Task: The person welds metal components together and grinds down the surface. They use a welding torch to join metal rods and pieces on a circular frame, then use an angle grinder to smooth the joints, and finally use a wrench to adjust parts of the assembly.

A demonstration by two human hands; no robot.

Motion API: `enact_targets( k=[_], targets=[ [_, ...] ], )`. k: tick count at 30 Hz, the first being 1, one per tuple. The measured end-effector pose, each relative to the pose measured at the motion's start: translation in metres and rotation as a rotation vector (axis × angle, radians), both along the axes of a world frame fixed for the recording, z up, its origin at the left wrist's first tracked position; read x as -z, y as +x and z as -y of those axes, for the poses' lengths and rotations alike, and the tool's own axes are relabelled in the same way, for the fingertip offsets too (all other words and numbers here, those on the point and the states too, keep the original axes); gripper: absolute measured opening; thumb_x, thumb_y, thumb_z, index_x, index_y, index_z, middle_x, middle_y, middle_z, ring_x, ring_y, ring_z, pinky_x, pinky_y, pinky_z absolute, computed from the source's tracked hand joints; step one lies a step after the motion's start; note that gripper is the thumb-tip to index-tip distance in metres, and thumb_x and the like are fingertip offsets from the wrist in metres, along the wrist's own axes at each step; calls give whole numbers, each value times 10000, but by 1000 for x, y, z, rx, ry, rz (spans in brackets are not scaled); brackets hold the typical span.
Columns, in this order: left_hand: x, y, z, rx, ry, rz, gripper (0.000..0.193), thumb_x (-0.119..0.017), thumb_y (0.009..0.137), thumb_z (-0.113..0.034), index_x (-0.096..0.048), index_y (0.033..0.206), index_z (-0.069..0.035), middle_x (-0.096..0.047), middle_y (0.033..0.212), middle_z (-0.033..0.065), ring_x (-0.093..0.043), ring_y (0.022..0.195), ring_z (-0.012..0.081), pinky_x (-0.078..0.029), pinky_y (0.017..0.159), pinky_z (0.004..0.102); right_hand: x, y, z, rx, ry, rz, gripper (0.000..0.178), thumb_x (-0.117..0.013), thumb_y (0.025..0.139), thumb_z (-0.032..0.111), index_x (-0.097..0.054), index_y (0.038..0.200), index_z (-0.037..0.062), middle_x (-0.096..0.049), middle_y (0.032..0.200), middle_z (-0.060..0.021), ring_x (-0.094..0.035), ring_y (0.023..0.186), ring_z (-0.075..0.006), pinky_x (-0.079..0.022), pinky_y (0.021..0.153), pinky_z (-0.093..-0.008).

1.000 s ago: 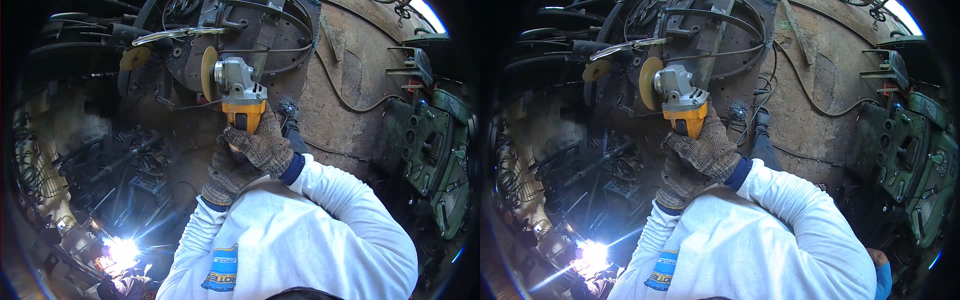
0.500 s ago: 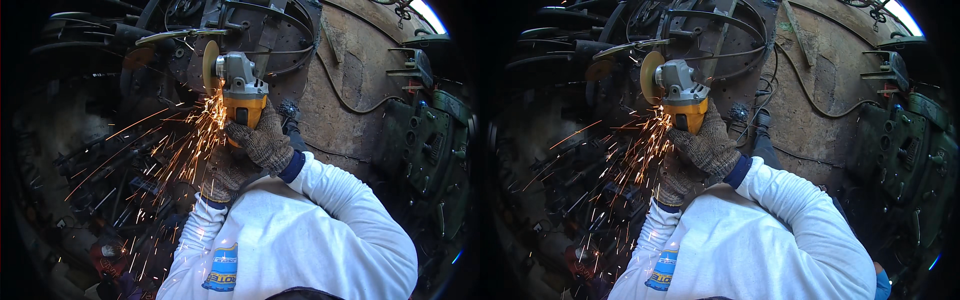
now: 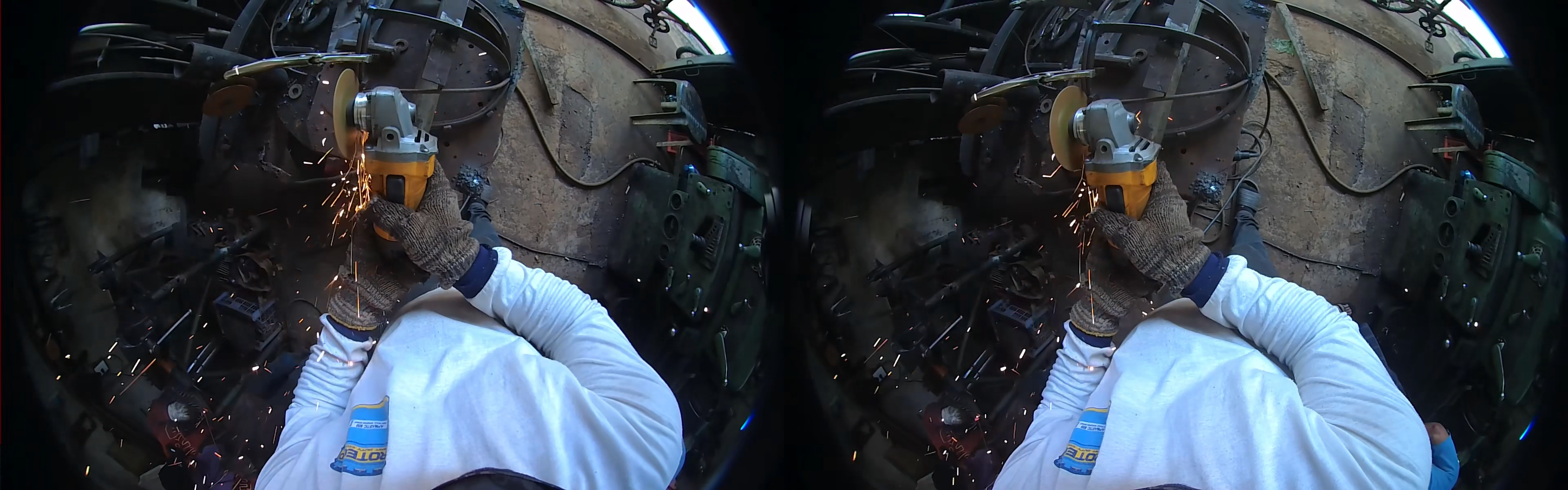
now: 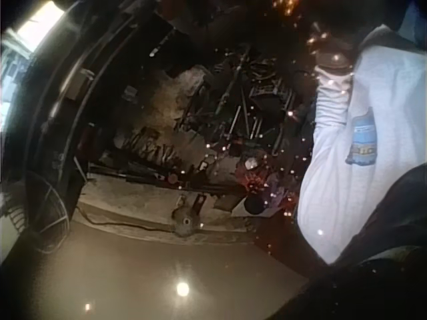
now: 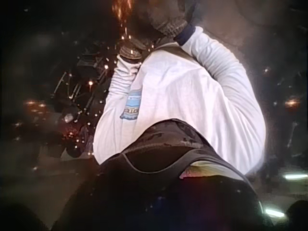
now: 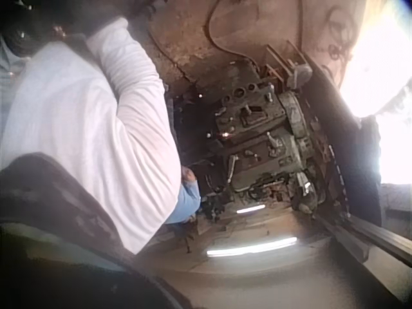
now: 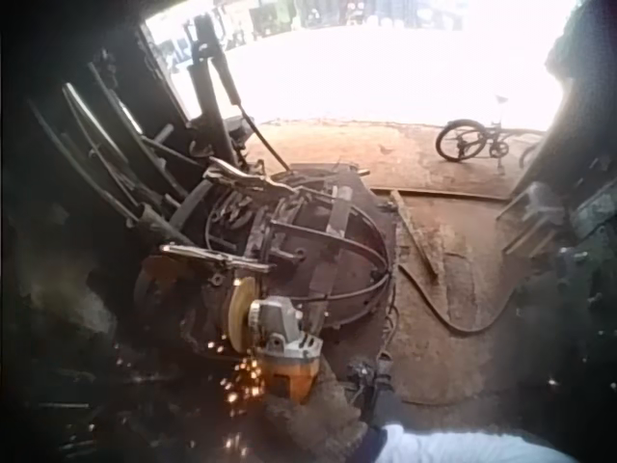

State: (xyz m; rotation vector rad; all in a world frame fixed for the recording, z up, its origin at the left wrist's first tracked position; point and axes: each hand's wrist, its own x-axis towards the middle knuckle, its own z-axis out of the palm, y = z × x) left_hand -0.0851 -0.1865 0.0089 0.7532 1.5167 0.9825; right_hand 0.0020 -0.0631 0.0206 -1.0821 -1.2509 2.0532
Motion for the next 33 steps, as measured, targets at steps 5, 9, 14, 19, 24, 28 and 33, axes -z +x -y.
enact_targets(
  k=[5,9,14,19,24,28,33],
  targets=[
    [4,-3,0,-455,-128,1129,675,-689,870,-327,-332,1391,-86,-495,1310,161,-535,1190,237,-461,1026,407,-7,9,11,-18,75,-88,784,-813,747,250,-361,1352,42,-539,1267,-155,-548,1189,-297,-441,1033,-396],
    [16,-7,30,252,51,-254,667,-737,818,-331,-414,1343,-75,-571,1215,141,-598,1098,236,-485,991,420,3,14,25,-59,235,-138,805,-818,758,202,-330,1382,58,-524,1277,-118,-537,1173,-228,-457,995,-380],
    [13,-8,30,357,181,-754,652,-751,802,-318,-449,1324,-70,-591,1176,141,-617,1064,256,-503,947,418,4,10,27,-83,234,-251,852,-820,750,173,-294,1414,70,-514,1281,-110,-510,1197,-223,-450,1001,-371],
    [6,-4,22,137,157,-245,684,-798,745,-347,-487,1295,-87,-588,1193,128,-602,1082,260,-472,960,386,-4,17,37,-36,116,-298,810,-797,773,196,-306,1405,70,-500,1284,-140,-513,1204,-261,-458,1008,-393],
    [-15,16,-25,293,402,-717,699,-838,702,-309,-503,1278,-99,-605,1175,108,-599,1092,230,-447,1007,358,1,47,28,202,57,-520,641,-732,845,201,-366,1352,59,-507,1263,-164,-559,1151,-274,-531,925,-412],
    [-56,45,-62,253,283,165,769,-871,631,-184,-484,1283,-58,-604,1163,110,-606,1064,226,-489,958,334,-16,92,11,408,161,-205,561,-756,824,223,-431,1253,63,-616,1036,-77,-643,968,-210,-564,835,-340],
    [-57,86,-116,806,297,-193,606,-772,720,-259,-532,1239,-59,-631,1118,119,-615,1030,228,-494,910,331,12,161,-25,529,69,-404,591,-773,820,275,-460,1264,42,-618,1069,-90,-649,960,-216,-567,823,-356]
  ],
)
